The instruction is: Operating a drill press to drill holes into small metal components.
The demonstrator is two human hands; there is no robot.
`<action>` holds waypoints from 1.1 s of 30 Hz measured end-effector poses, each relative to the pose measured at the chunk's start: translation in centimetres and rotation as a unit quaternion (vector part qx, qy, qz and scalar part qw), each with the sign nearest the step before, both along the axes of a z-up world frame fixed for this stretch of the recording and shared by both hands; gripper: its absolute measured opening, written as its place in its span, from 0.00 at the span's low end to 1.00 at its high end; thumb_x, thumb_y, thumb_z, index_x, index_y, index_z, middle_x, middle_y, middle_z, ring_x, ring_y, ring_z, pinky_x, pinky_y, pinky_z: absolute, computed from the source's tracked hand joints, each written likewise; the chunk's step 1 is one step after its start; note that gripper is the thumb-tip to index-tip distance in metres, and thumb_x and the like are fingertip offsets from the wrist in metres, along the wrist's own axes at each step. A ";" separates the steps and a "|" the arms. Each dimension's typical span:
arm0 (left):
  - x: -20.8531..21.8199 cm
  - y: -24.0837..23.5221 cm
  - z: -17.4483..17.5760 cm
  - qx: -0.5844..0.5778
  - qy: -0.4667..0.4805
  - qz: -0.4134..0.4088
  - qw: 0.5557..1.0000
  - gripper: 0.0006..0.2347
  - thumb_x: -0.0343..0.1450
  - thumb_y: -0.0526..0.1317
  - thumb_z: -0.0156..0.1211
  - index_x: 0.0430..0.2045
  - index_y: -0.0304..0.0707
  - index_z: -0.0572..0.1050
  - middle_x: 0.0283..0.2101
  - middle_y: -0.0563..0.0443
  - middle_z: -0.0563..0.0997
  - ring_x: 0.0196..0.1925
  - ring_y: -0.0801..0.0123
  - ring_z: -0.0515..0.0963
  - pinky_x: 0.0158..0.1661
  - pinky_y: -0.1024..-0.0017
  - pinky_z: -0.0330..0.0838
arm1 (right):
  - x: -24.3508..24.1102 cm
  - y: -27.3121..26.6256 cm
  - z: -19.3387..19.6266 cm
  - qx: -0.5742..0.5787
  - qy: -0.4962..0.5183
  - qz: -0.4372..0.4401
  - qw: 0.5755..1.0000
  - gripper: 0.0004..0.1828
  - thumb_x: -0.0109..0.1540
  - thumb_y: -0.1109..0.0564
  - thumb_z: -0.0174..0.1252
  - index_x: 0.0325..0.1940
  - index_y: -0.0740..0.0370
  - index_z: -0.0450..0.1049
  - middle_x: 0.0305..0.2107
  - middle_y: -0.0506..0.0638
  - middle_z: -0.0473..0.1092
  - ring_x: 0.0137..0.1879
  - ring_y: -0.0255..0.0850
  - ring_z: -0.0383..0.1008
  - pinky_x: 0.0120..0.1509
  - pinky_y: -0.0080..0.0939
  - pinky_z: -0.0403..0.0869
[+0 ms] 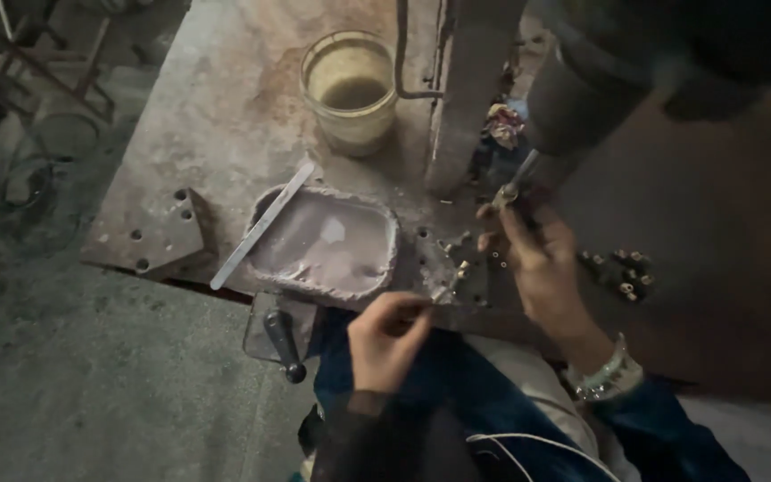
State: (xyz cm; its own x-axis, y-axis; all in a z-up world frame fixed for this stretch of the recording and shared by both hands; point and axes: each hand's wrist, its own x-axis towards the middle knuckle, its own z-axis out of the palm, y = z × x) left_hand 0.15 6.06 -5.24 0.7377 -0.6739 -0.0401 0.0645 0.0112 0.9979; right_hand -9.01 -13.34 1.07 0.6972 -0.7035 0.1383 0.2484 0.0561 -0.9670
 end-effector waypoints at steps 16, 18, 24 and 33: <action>-0.6 -3.2 2.3 0.102 -0.244 0.012 0.964 0.07 0.66 0.34 0.70 0.32 0.35 0.77 0.35 0.46 0.75 0.33 0.59 0.80 0.35 0.66 0.76 | 0.2 -0.3 -0.7 0.067 0.010 -0.037 0.997 0.10 0.70 0.60 0.53 0.54 0.64 0.73 0.45 0.50 0.75 0.49 0.37 0.77 0.47 0.41 0.77; 0.5 -4.5 3.8 0.069 -0.364 0.043 0.928 0.06 0.68 0.34 0.68 0.34 0.38 0.77 0.38 0.48 0.77 0.41 0.55 0.78 0.40 0.62 0.74 | 0.1 -0.5 -0.3 0.054 0.050 -0.056 0.996 0.10 0.70 0.60 0.53 0.54 0.64 0.74 0.42 0.51 0.76 0.45 0.37 0.77 0.48 0.39 0.77; 2.3 -9.7 1.2 0.197 -0.496 -0.068 0.843 0.10 0.62 0.30 0.64 0.36 0.37 0.77 0.42 0.46 0.78 0.53 0.49 0.73 0.44 0.61 0.76 | 0.1 -0.5 -0.7 0.033 0.054 -0.088 0.994 0.10 0.69 0.61 0.55 0.52 0.67 0.76 0.41 0.52 0.78 0.42 0.37 0.76 0.46 0.39 0.76; 1.6 -5.1 -0.4 -0.053 0.153 -0.035 0.986 0.13 0.72 0.35 0.64 0.50 0.28 0.79 0.41 0.48 0.83 0.41 0.73 0.80 0.39 0.75 0.75 | 0.1 -0.5 -0.9 0.049 0.032 -0.037 0.998 0.12 0.69 0.59 0.53 0.54 0.66 0.75 0.39 0.50 0.77 0.39 0.36 0.74 0.44 0.39 0.75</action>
